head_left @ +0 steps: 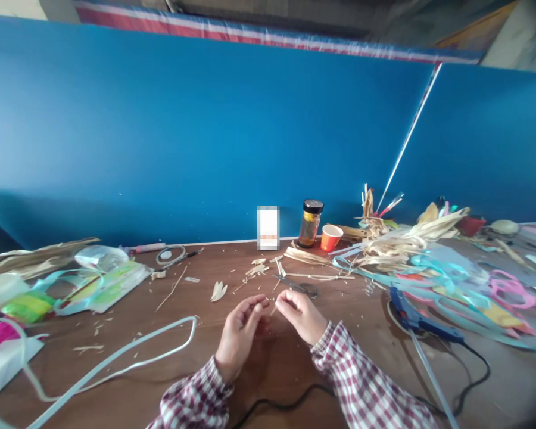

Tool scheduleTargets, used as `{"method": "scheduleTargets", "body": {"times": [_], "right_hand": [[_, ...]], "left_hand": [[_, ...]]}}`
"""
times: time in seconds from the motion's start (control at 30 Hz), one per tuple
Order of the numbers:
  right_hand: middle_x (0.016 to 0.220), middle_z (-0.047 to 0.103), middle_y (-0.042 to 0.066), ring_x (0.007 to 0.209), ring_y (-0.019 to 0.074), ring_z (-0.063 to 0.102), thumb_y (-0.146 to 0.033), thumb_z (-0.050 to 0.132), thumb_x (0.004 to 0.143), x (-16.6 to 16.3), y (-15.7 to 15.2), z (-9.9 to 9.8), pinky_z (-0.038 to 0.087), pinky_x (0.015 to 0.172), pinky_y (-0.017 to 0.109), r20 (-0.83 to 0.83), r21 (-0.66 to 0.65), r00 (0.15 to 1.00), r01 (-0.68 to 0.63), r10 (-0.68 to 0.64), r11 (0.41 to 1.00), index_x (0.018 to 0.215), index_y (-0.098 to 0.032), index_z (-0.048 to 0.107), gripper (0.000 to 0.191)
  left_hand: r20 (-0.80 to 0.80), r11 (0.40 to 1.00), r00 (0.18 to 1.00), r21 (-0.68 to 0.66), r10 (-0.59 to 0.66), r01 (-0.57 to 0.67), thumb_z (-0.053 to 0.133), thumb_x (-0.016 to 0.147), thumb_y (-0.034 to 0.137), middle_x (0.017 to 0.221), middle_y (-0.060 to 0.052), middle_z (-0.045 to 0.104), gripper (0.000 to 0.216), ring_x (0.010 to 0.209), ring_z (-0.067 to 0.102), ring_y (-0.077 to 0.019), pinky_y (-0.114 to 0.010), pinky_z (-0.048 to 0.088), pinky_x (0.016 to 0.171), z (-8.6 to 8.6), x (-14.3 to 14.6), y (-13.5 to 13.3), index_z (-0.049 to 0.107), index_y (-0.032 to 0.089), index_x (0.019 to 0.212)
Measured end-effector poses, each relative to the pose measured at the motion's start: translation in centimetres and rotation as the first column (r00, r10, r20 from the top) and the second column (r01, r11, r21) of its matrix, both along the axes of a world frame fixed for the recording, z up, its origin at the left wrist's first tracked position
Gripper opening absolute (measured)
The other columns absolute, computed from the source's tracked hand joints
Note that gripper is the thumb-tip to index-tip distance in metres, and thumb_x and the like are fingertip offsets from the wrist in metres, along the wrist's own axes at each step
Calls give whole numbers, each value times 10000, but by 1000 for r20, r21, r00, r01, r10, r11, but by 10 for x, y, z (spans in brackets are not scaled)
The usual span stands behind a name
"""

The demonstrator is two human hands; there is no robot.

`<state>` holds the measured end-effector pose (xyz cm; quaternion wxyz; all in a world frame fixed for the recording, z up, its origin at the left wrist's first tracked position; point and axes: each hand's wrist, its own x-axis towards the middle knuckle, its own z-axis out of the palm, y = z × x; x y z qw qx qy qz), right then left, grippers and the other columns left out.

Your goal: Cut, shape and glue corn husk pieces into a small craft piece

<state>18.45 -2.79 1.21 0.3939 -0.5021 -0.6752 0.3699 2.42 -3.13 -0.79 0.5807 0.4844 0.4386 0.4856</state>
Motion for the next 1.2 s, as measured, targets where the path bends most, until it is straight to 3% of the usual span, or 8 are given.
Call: {"method": "scheduleTargets", "body": {"times": [0.17,0.33,0.43,0.57,0.7,1.0,1.2], "right_hand": [[677,559,-18,621,117,486,-302,486,870,0,-1,0,370,588,222,23,59,1000,3,-4,998,769,-167,564,186],[673,581,-18,628,119,513,-253,495,862,-4,-3,0,386,589,216,62,96,998,-34,28,995,744,-176,558,154],[660,575,-21,615,119,511,-225,511,844,-5,-4,-1,386,586,217,95,111,995,-43,33,993,722,-179,556,137],[647,561,-21,609,119,507,-203,502,837,-8,-5,-4,388,583,219,98,131,995,-19,7,991,709,-180,544,137],[620,524,-27,584,113,484,-222,474,850,-12,-6,-7,387,567,217,54,91,998,12,-17,996,700,-179,516,161],[635,535,-23,601,114,495,-245,469,866,-13,-7,-3,390,578,219,67,144,997,14,-24,989,723,-177,520,166],[618,545,-23,592,120,515,-245,481,853,-14,-8,-3,404,564,219,55,126,998,32,-39,991,711,-182,520,160]], "left_hand": [[13,989,998,-132,-67,68,639,711,457,842,-76,686,376,604,577,-118,-231,500,548,2,1,0,697,130,888],[-142,984,974,-17,-179,178,617,727,435,607,-13,628,306,515,531,-109,-213,445,493,3,1,-2,689,138,725],[-256,983,952,28,-170,184,571,753,435,522,8,578,324,449,491,-101,-205,402,447,4,0,-3,638,145,624],[-340,982,930,80,-137,174,534,782,430,521,6,579,337,455,509,-108,-203,390,453,1,2,-5,598,155,598],[-322,987,941,80,-106,139,529,781,425,517,4,588,335,454,519,-108,-201,398,456,-2,4,-7,590,153,595],[-244,982,951,-76,-188,175,552,748,415,595,-23,638,304,519,574,-121,-200,412,463,-3,0,-3,645,133,686],[-225,967,942,-6,-250,256,474,813,419,612,-15,609,323,506,542,-106,-201,416,474,-6,3,-6,585,148,675]]}}
